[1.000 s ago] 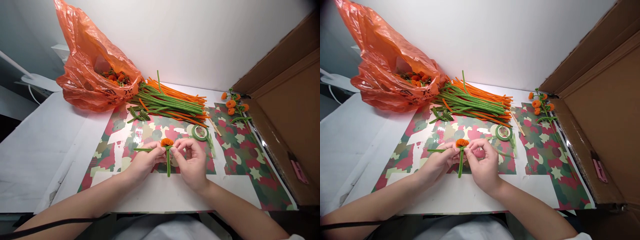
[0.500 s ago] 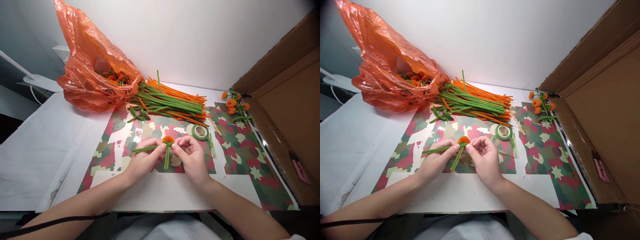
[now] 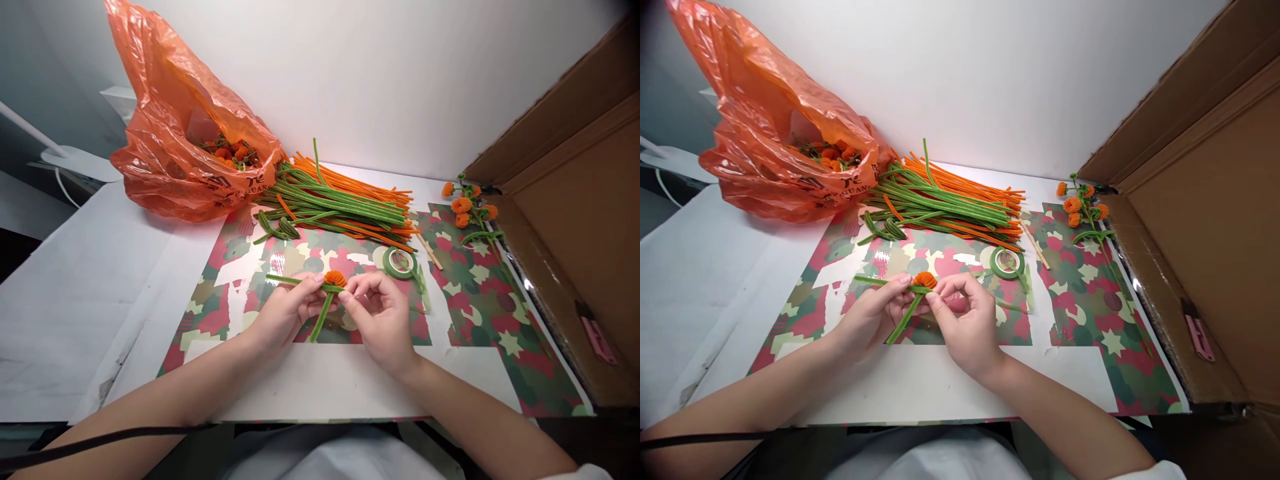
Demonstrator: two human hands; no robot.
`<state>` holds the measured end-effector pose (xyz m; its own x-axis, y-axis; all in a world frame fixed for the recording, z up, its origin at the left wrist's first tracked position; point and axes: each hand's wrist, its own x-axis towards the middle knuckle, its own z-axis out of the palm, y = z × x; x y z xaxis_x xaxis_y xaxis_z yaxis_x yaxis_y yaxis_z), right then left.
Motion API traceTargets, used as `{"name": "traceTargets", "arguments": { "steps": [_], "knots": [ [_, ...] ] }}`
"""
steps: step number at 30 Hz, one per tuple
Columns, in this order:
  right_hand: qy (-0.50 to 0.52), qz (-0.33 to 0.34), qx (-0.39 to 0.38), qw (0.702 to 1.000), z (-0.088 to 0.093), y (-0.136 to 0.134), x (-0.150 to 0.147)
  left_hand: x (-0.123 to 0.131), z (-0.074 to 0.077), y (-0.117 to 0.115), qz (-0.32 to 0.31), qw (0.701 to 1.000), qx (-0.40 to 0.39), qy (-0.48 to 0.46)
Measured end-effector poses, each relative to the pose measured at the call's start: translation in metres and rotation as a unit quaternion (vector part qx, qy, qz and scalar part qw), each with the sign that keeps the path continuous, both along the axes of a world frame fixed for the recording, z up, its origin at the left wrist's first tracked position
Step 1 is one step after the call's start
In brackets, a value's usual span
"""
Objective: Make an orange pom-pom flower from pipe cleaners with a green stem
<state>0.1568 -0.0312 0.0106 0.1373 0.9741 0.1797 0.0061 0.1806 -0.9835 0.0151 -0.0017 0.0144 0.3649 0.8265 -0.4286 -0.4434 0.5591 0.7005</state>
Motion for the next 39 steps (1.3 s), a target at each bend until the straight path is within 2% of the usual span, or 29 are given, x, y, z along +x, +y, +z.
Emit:
{"name": "traceTargets", "arguments": {
  "steps": [6, 14, 18, 21, 23, 25, 32, 39],
  "knots": [
    [-0.026, -0.002, 0.025, 0.999, 0.0022, -0.0008, 0.0022, -0.0021, -0.0011, 0.0009, -0.009, 0.999, 0.034, -0.018],
    [0.003, -0.001, -0.014, 1.000, 0.0011, 0.0010, 0.0044, -0.0039, -0.0034, -0.0008, -0.017, 0.997, 0.076, -0.006],
    [0.015, 0.006, -0.014, 1.000, 0.0004, 0.0017, 0.0040, -0.0053, -0.0027, 0.0007, -0.033, 0.998, 0.029, 0.039],
    [-0.007, 0.003, -0.006, 1.000, -0.0002, 0.0019, 0.0041, -0.0059, -0.0037, 0.0022, -0.081, 0.995, -0.023, 0.051],
    [-0.019, 0.000, -0.002, 1.000, -0.0005, 0.0019, 0.0042, -0.0060, -0.0043, 0.0025, -0.119, 0.991, -0.033, 0.045],
    [-0.026, 0.000, 0.004, 1.000, -0.0007, 0.0016, 0.0040, -0.0055, -0.0036, 0.0020, -0.130, 0.990, -0.025, 0.048],
    [0.003, 0.005, 0.005, 1.000, -0.0006, 0.0010, 0.0027, -0.0011, 0.0024, -0.0015, -0.051, 0.998, 0.037, 0.032],
    [0.099, 0.031, -0.063, 0.993, -0.0004, 0.0030, 0.0035, -0.0027, -0.0052, -0.0018, -0.026, 0.993, 0.091, 0.069]
  ]
}}
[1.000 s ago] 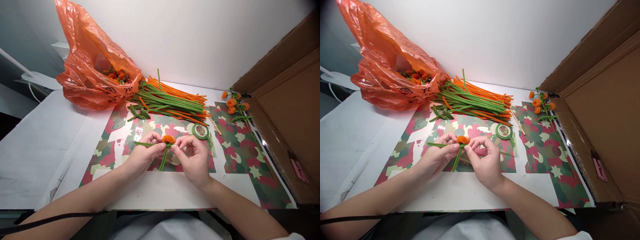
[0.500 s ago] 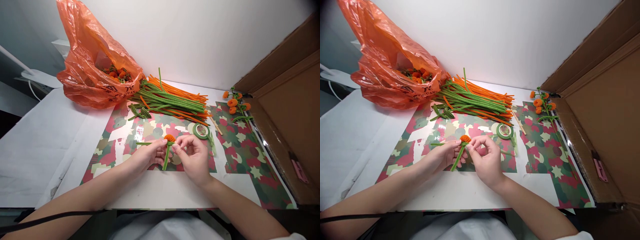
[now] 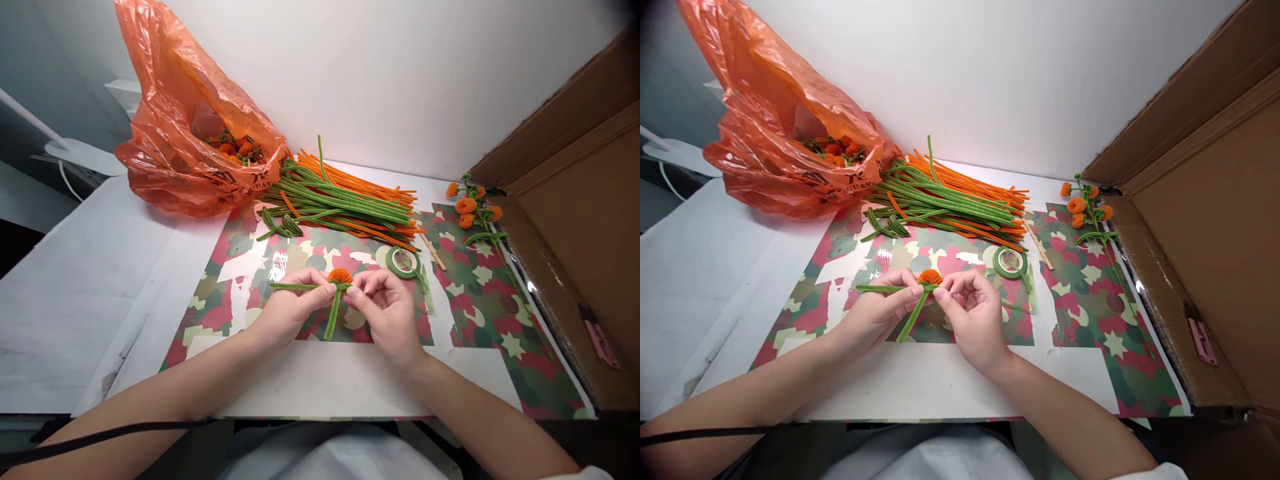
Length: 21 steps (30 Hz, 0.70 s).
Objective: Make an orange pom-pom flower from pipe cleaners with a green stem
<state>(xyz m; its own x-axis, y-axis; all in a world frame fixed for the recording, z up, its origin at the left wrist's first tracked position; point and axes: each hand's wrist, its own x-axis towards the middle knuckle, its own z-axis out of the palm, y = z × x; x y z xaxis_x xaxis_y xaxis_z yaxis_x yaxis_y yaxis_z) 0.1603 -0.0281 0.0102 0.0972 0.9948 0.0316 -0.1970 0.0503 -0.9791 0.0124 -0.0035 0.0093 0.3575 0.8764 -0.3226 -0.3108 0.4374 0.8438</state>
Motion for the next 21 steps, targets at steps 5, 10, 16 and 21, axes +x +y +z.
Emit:
{"name": "traceTargets", "arguments": {
  "steps": [5, 10, 16, 21],
  "knots": [
    [0.030, 0.004, -0.055, 0.998, 0.001, 0.002, 0.002, -0.002, 0.000, -0.003, 0.056, 0.991, 0.097, 0.080],
    [0.096, 0.041, -0.159, 0.982, 0.006, 0.004, 0.006, -0.003, 0.007, -0.006, 0.088, 0.964, 0.206, 0.141],
    [-0.040, 0.022, -0.043, 0.998, 0.003, 0.004, 0.010, -0.004, 0.009, 0.000, 0.087, 0.980, 0.130, 0.125],
    [-0.324, -0.028, 0.283, 0.902, 0.001, 0.012, 0.020, -0.009, 0.004, 0.007, 0.023, 0.999, 0.004, 0.032]
  ]
}}
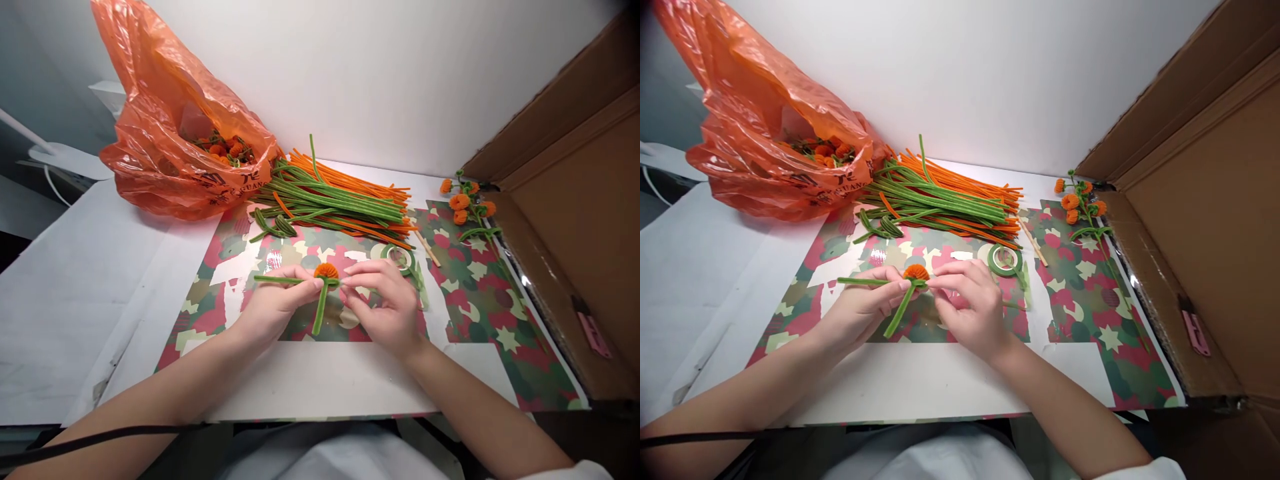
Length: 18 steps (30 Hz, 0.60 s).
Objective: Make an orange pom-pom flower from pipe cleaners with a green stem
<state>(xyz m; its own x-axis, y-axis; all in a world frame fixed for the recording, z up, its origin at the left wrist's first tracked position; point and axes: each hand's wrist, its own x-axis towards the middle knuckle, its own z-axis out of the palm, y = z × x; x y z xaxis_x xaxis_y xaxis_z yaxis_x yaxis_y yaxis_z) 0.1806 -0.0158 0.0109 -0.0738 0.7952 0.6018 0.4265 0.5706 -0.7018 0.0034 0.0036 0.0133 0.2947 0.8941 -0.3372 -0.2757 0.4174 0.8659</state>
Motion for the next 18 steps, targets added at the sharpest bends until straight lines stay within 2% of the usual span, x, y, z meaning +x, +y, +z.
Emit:
{"name": "traceTargets", "arguments": {
  "steps": [3, 9, 14, 18],
  "knots": [
    [-0.100, -0.001, 0.079, 0.992, -0.002, 0.006, 0.007, -0.002, -0.002, 0.002, -0.030, 0.998, -0.038, -0.036],
    [-0.183, -0.014, 0.143, 0.973, -0.007, 0.010, 0.011, -0.003, -0.001, 0.003, -0.049, 0.994, -0.078, -0.054],
    [-0.224, -0.007, 0.168, 0.960, -0.004, 0.012, 0.013, -0.003, 0.002, 0.003, -0.047, 0.994, -0.084, -0.052],
    [-0.243, 0.035, 0.125, 0.961, -0.005, 0.016, 0.017, -0.004, 0.002, 0.004, -0.057, 0.995, -0.081, -0.033]
  ]
}}
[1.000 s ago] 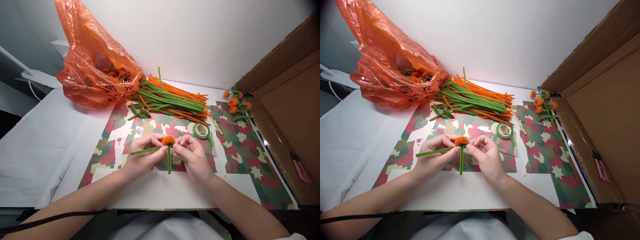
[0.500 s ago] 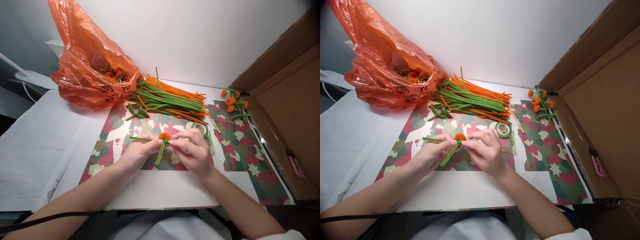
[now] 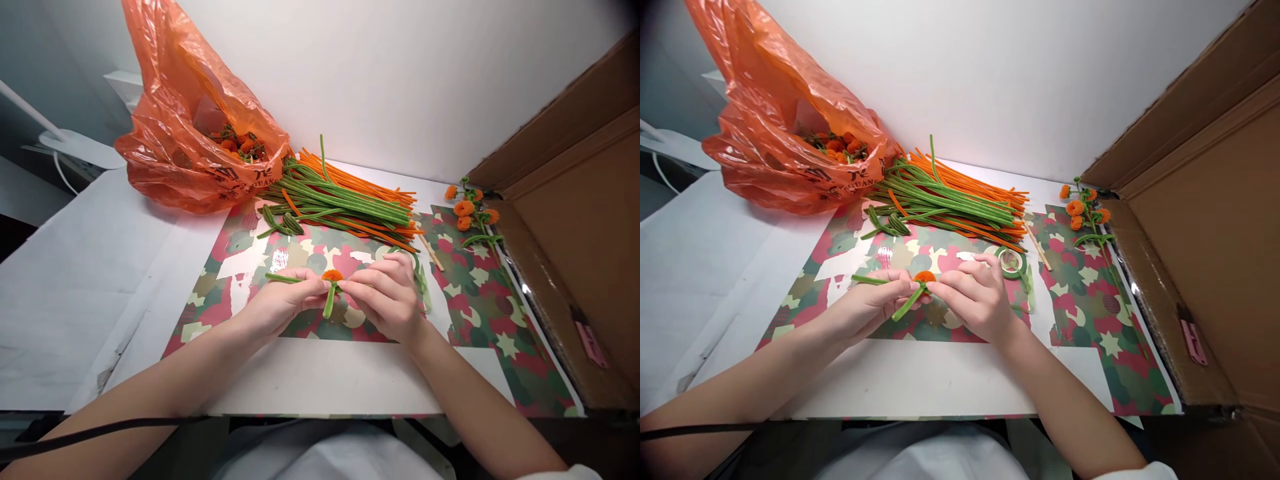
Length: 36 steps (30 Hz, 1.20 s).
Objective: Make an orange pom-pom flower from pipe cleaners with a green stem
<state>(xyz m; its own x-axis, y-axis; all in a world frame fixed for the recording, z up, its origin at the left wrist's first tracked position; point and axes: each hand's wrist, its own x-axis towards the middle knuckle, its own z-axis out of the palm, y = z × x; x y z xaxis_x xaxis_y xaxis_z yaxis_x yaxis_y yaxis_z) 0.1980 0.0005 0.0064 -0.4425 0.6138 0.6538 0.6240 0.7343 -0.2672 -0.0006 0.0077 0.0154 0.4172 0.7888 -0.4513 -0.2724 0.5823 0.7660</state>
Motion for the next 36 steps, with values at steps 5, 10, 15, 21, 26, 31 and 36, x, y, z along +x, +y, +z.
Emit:
{"name": "traceTargets", "arguments": {
  "steps": [5, 10, 15, 21, 26, 31, 36],
  "knots": [
    [0.026, -0.006, 0.022, 0.999, -0.004, 0.000, -0.004, 0.001, 0.001, -0.003, 0.021, 0.999, 0.039, 0.022],
    [0.102, -0.033, -0.017, 0.994, -0.006, -0.006, -0.016, 0.004, 0.002, -0.007, 0.073, 0.991, 0.089, 0.069],
    [0.229, -0.045, -0.193, 0.953, -0.002, -0.011, -0.028, 0.005, 0.003, -0.009, 0.105, 0.974, 0.169, 0.109],
    [0.411, -0.055, -0.548, 0.727, 0.006, -0.016, -0.033, 0.006, -0.003, -0.014, 0.111, 0.910, 0.361, 0.173],
    [0.481, 0.007, -0.715, 0.507, 0.014, -0.017, -0.022, 0.004, -0.009, -0.013, 0.095, 0.779, 0.576, 0.230],
    [0.483, 0.048, -0.768, 0.417, 0.019, -0.018, -0.017, -0.001, -0.007, -0.012, 0.070, 0.682, 0.697, 0.211],
    [0.490, 0.019, -0.686, 0.538, 0.015, -0.019, -0.018, 0.001, -0.004, -0.007, 0.084, 0.836, 0.499, 0.211]
  ]
}}
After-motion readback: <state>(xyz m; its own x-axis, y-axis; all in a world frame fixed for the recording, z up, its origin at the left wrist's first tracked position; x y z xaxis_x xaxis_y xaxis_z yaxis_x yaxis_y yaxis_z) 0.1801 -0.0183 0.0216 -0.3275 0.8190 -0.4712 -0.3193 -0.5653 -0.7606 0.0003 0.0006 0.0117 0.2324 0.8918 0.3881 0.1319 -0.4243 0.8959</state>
